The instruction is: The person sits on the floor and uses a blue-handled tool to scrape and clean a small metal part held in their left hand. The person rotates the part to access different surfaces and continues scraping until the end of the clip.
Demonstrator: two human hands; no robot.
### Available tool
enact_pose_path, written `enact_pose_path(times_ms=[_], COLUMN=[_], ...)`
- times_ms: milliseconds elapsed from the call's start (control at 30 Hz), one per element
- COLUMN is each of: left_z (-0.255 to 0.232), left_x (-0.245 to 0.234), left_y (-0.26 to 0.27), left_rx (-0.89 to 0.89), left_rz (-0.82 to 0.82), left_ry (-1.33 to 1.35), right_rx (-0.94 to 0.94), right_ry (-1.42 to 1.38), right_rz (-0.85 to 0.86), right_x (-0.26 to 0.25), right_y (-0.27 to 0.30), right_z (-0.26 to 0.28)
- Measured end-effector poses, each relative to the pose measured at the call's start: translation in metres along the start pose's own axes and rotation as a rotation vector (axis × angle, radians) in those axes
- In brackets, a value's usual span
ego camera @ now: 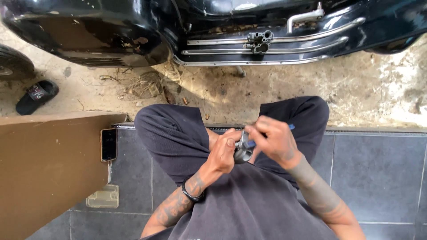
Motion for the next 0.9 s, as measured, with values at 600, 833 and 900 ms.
enact_pose_path(times_ms=[600,833,900], left_z=[-0.070,-0.081,-0.083], left_x=[-0.016,-0.017,-0.018], left_y=[-0.027,-0.027,-0.026], left_rx=[0.143,0.276,0.331], left_rz=[-0.053,-0.007,-0.007], left_ry=[-0.099,-0.282,-0.326], right_rx=[0.260,0.253,0.264], right_ry=[-0.565,-0.561,-0.614], right_rz=[0.175,0.109,0.094], right_x=[-0.006,-0.003,-0.006], right_y=[0.067,0.081,0.075], right_z=[-0.035,-0.021,-0.013])
Point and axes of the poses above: each hand's wrist, its own y-axis away from the middle knuckle, its own x-axis out of the palm, z = x × y, the point moved 6 cm from there along -y, towards the middle knuckle, and after that the axes turned 7 degrees about y, right-handed, at the moved point
